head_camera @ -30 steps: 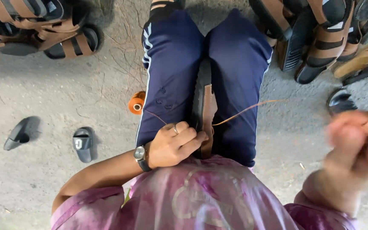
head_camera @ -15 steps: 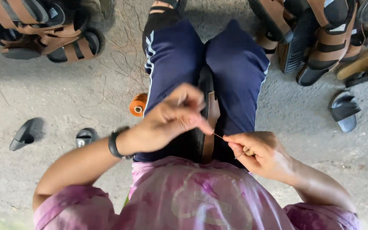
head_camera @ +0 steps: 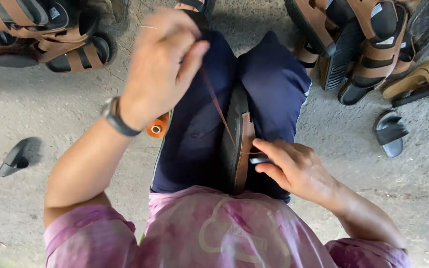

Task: Hand-sewing the sole of a sandal to its upper part using a needle and thread.

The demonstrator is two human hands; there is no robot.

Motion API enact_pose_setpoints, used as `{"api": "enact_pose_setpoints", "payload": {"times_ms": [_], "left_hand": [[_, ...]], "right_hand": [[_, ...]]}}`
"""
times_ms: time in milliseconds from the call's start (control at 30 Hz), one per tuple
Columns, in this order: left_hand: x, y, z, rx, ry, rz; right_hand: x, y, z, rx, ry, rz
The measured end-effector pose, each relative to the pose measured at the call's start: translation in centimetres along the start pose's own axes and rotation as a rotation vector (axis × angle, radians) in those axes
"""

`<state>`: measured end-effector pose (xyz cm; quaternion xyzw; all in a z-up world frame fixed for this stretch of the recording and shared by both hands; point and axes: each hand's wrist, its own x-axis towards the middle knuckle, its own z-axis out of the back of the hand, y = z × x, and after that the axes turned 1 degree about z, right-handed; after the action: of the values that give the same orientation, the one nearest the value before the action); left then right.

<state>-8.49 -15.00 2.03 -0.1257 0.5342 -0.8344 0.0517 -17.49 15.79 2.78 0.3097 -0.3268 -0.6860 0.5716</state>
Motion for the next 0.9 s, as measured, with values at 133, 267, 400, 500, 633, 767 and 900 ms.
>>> {"api": "enact_pose_setpoints", "payload": {"times_ms": [133,267,400,500,633,767,900], "left_hand": [[-4.3,-3.1,-1.7,0.343,-0.037,-0.047],[-8.8,-4.2,-6.3,0.022,0.051,0.100],[-9.2,-3.5,-7.2,-0.004,0.028,0.093],[-9.1,-3.1,-7.5,-0.010,0.018,0.072],[-9.0,-2.8,-7.6,-0.023,-0.006,0.034],[-9.0,-2.4,-7.7,-0.046,-0.015,0.013],[-8.8,-1.8,-7.9,-0.068,-0.033,-0.022]], "right_hand": [[0.4,1.0,0.7,-0.441,-0.053,0.142],[1.5,1.4,1.4,-0.529,-0.057,0.188],[1.8,1.7,1.6,-0.614,-0.043,0.201],[2.0,2.0,2.1,-0.674,-0.022,0.224],[1.9,1.9,2.3,-0.750,0.007,0.230],[2.0,3.0,2.3,-0.896,-0.026,0.229],[1.3,2.4,0.5,-0.969,-0.013,0.232]]}}
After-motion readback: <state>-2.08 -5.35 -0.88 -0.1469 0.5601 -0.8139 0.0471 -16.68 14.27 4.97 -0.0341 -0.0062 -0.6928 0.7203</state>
